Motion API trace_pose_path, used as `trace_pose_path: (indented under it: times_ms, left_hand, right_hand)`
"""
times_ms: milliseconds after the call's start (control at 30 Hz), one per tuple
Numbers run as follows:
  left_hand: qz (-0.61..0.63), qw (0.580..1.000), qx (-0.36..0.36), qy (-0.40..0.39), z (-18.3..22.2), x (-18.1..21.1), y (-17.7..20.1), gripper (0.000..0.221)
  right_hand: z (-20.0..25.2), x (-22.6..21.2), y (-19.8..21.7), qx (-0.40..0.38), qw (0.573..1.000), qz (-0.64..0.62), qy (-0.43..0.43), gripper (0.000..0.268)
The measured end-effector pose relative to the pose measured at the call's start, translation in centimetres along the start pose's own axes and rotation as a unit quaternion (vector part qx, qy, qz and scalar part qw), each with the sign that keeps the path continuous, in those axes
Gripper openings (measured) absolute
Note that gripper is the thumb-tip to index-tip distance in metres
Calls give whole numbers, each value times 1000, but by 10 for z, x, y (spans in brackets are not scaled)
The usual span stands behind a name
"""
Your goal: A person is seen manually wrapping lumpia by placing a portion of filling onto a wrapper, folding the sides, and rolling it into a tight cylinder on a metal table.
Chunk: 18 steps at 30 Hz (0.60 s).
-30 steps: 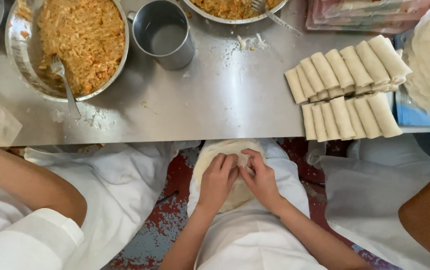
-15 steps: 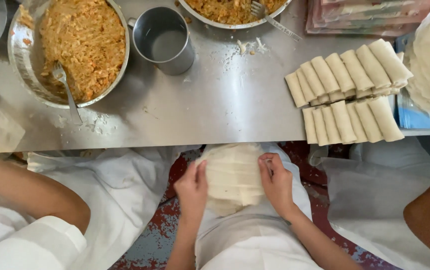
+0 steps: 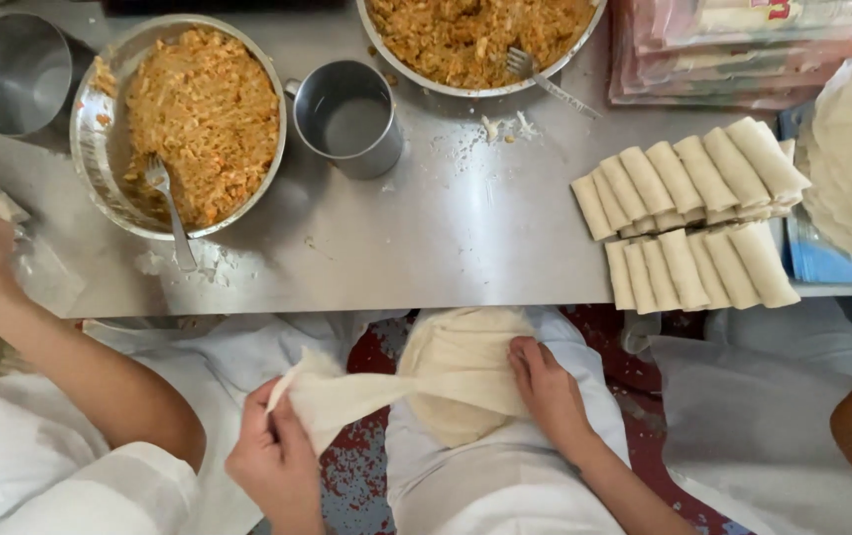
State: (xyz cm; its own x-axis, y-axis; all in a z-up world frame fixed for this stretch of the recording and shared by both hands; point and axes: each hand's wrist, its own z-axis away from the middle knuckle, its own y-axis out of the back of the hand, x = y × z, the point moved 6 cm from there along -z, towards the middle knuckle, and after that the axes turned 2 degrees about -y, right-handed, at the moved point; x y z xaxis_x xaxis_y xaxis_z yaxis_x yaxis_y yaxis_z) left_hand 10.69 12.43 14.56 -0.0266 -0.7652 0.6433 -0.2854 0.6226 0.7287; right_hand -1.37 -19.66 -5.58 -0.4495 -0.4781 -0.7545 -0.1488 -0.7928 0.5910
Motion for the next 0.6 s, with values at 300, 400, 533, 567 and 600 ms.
trace_pose_path:
  times_ms: [300,400,533,567,600]
  left_hand:
    - [18,971,-234,-53,-5,18,-61,24]
    - [57,998,15,-5,-29,20,1,25]
    - [-27,999,-30,-35,-34,13,-7,28]
    - [-7,984,-175,-41,-33,9,-35,33]
    - [-1,983,-177,-48,-25,13,-53,33]
  right_hand:
    - [24,-100,3,-76,941,-26,329,15]
    - [27,-85,-38,-180,904,122,368,51]
    - [21,-115,-4,-237,927,-43,288,34]
    - [16,-131,11,-241,926,-85,277,24]
    - [12,-143,24,-233,929,-82,277,24]
